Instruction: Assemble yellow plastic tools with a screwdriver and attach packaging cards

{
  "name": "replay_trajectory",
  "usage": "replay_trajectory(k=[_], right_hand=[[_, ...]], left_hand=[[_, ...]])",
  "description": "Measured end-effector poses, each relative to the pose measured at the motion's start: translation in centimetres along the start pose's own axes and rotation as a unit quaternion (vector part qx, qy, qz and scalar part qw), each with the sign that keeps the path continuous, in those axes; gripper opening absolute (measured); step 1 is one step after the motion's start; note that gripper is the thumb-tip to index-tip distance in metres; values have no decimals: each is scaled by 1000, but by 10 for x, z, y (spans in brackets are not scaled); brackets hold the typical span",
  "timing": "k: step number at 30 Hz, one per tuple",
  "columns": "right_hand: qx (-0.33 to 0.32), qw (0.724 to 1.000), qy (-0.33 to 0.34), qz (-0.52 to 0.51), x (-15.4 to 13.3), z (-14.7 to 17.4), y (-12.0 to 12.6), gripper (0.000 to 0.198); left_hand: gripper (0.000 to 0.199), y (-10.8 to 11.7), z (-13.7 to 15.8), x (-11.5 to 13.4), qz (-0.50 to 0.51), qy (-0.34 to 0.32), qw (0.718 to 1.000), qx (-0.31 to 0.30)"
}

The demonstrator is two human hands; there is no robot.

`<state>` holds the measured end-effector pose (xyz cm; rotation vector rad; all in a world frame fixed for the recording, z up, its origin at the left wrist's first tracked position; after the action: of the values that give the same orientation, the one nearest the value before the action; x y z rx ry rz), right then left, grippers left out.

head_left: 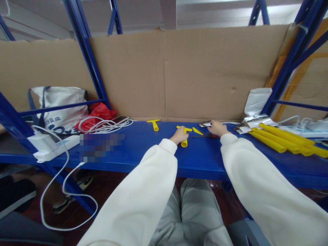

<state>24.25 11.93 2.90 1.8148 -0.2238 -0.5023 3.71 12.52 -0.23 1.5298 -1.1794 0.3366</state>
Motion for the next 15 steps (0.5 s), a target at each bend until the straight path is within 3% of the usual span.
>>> replay_trajectory(k=[6,15], right_hand=[[-21,996,-84,11,-2,-14,-14,52],[-24,996,-86,24,-6,-26,-21,44]], left_hand=[[44,7,-4,-1,-66,-37,997,33],[40,3,-6,-4,-106,-46,993,19]])
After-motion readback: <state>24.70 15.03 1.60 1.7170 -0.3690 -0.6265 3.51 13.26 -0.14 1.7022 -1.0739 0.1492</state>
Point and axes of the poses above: each hand's wrist, its own z-axis away from the middle knuckle, its own y-axis out of the back of the hand, x = y × z, the point moved 10 cm from there along -z, towards the middle knuckle, and after that the axes turned 13 degrees about -y, right-handed, at the moved point
